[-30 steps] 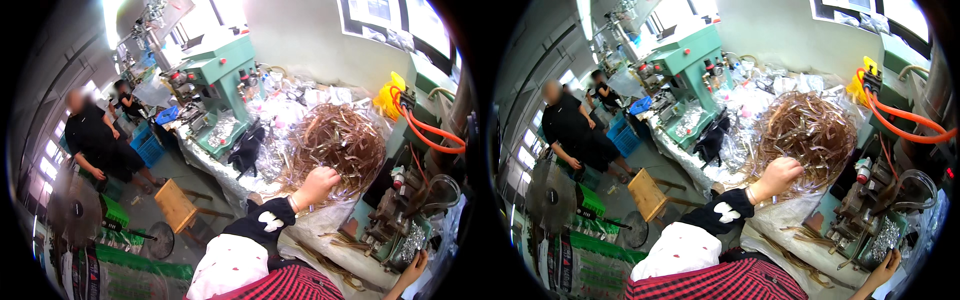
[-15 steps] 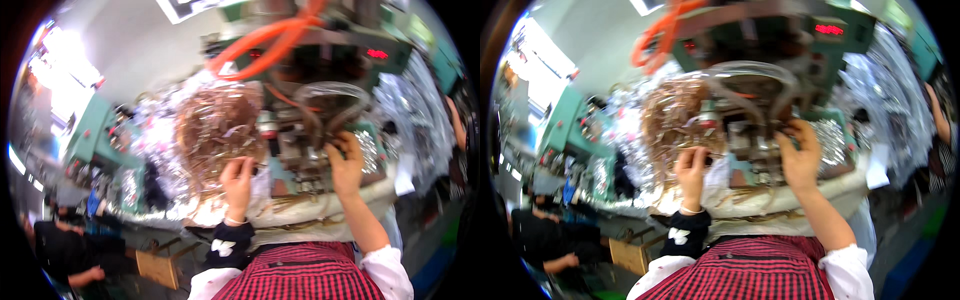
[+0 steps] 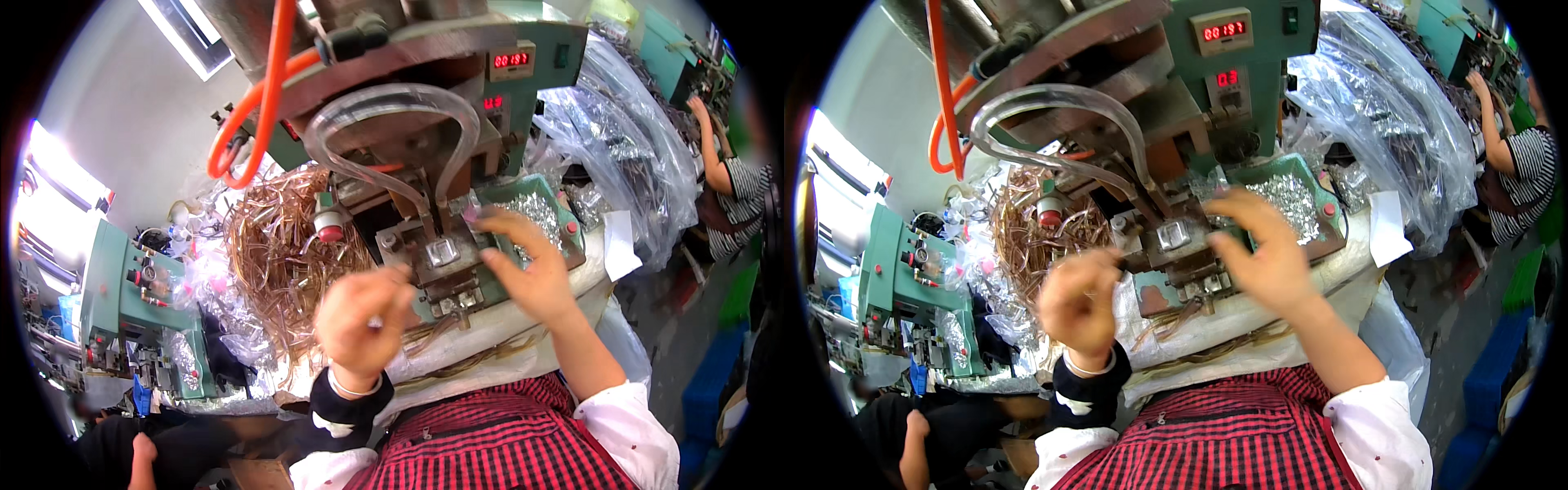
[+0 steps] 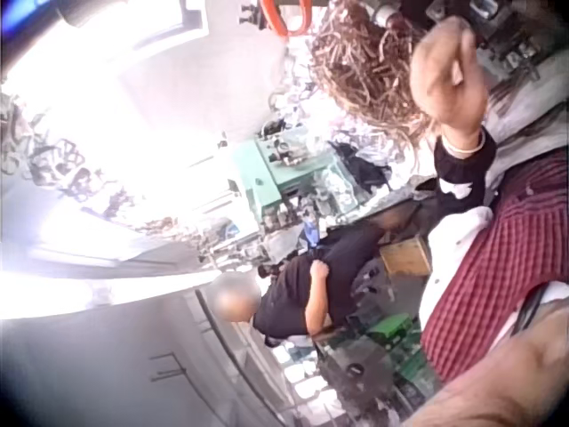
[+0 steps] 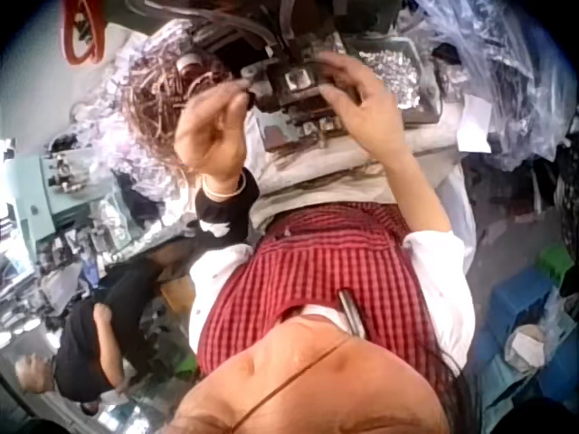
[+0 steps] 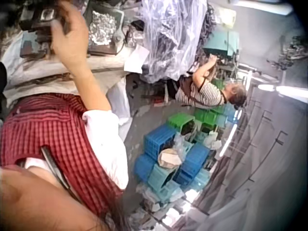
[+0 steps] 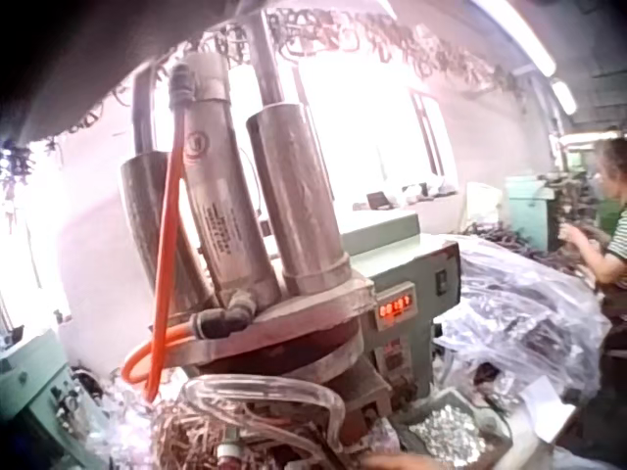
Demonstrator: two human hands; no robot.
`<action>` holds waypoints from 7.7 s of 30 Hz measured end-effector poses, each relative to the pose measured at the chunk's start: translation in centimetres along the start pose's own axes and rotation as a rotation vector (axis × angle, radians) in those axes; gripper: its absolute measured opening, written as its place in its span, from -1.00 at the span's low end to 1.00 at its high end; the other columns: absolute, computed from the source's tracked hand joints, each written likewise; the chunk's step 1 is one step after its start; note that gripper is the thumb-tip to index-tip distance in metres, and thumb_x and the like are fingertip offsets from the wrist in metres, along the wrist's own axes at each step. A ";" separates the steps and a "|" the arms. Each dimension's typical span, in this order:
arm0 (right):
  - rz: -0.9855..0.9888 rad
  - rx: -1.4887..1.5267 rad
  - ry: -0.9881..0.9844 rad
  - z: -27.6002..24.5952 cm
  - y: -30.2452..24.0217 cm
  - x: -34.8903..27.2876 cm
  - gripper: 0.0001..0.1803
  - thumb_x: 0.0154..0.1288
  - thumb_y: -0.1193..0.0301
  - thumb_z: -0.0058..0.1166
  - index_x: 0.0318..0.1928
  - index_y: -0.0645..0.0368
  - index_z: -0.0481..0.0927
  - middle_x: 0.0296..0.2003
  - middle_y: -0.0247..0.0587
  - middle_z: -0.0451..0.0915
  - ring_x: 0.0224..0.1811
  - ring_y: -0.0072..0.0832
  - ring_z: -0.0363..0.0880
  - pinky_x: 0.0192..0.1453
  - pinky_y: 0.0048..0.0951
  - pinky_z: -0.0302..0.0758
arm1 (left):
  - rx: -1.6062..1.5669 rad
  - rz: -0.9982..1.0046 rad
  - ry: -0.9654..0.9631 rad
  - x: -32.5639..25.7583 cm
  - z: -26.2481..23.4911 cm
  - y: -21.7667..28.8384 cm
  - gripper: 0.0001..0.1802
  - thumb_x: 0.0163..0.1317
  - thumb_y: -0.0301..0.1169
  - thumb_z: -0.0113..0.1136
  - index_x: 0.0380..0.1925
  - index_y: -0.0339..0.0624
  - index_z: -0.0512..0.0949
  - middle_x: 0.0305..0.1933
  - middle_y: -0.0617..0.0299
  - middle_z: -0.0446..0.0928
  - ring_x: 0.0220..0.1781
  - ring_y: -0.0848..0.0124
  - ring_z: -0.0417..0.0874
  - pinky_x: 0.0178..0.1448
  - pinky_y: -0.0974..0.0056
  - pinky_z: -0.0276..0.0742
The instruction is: The person repeatedly picks small metallic components from a tray and places them into a machine fixture, then operates the machine to process each item. The person removes the processed items and returns them to a collection area, continuing the cycle.
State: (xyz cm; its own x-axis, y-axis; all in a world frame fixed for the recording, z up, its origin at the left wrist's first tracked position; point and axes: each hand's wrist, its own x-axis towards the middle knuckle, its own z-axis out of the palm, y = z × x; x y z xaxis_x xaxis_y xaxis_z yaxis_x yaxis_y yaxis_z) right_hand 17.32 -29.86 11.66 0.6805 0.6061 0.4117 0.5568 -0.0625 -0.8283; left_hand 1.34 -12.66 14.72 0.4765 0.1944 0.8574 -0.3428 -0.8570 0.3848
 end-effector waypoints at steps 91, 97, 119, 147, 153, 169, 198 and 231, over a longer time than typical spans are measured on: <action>-0.242 -0.786 0.193 -0.3 14.4 0.4 -0.79 0.10 0.38 0.33 -0.26 0.15 0.65 -0.08 -0.20 0.65 0.14 -0.17 0.57 -0.02 -0.15 0.61 | 0.148 0.293 -0.221 -3.2 5.0 -0.4 -0.68 -0.06 -0.61 0.52 -0.23 -0.24 0.72 -0.16 0.05 0.75 -0.47 0.37 0.66 -0.48 0.37 0.48; -0.168 -0.582 0.316 -1.3 12.3 -0.1 -0.89 0.15 0.47 0.18 -0.43 0.19 0.51 -0.45 -0.08 0.57 -0.30 -0.05 0.59 -0.21 -0.08 0.49 | 0.442 -0.065 -0.122 -9.3 -2.4 0.2 -0.77 0.14 -0.62 0.37 -0.17 -0.30 0.71 -0.06 -0.02 0.75 -0.34 0.33 0.70 -0.25 0.34 0.56; 0.013 -0.004 0.200 -1.8 4.5 -1.9 -0.84 0.21 0.63 0.23 -0.18 0.26 0.74 -0.24 -0.15 0.72 -0.16 -0.32 0.67 0.01 -0.36 0.53 | 0.451 -1.106 -0.365 -10.4 -8.0 -9.8 -0.81 0.25 -0.49 0.26 -0.13 -0.22 0.62 -0.42 0.13 0.66 -0.45 0.30 0.67 -0.31 0.22 0.56; -0.214 -0.423 0.300 1.8 4.7 -1.6 -0.59 0.35 0.34 0.21 0.13 0.29 0.60 0.20 0.24 0.51 0.33 0.15 0.41 0.42 0.07 0.33 | 0.163 0.290 -0.290 -1.2 2.8 1.0 -0.68 0.00 -0.48 0.50 -0.19 -0.22 0.72 -0.09 0.09 0.73 -0.42 0.40 0.66 -0.39 0.35 0.54; 0.074 -0.785 0.087 -2.5 13.4 0.1 -0.58 0.07 0.48 0.42 -0.02 0.30 0.67 0.35 0.37 0.38 0.47 0.21 0.26 0.56 0.01 0.22 | 0.168 0.372 -0.219 -2.4 3.9 -1.0 -0.71 0.00 -0.51 0.54 -0.25 -0.13 0.67 -0.09 0.15 0.72 -0.56 0.53 0.57 -0.54 0.40 0.41; 0.134 -0.322 0.269 -5.5 23.7 -2.5 -0.65 0.60 0.34 0.02 0.17 0.32 0.63 0.09 -0.08 0.69 0.16 -0.39 0.61 0.27 -0.39 0.47 | 0.628 -0.076 0.202 -8.2 -5.8 -1.9 -0.73 0.09 -0.54 0.40 -0.16 -0.16 0.72 -0.09 0.04 0.72 -0.30 0.24 0.70 -0.24 0.25 0.61; 0.067 0.428 0.207 5.3 1.5 1.7 -0.67 0.26 0.63 0.27 0.04 0.31 0.60 -0.14 -0.25 0.67 -0.08 -0.55 0.62 0.09 -0.52 0.51 | 0.091 -0.537 0.181 -7.6 -3.0 -6.1 -0.88 0.28 -0.65 0.31 -0.18 -0.32 0.66 -0.14 0.10 0.71 -0.15 0.33 0.71 -0.04 0.32 0.60; -0.002 -0.471 0.357 -1.7 13.7 -0.6 -0.84 0.32 0.53 0.21 -0.12 0.26 0.74 -0.11 0.00 0.73 0.00 -0.13 0.69 0.14 -0.23 0.55 | 0.264 0.220 -0.243 -3.3 -0.6 2.3 -0.65 0.04 -0.45 0.40 -0.10 -0.18 0.66 -0.09 0.18 0.69 -0.43 0.46 0.63 -0.37 0.36 0.52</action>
State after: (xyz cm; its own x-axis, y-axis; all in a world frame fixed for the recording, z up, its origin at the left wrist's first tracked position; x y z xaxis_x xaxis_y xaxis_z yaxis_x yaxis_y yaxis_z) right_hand 25.31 -32.44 0.74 0.7517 0.3078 0.5833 0.6545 -0.4567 -0.6025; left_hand -1.50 -15.05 12.95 0.6030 -0.0983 0.7916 -0.2534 -0.9646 0.0733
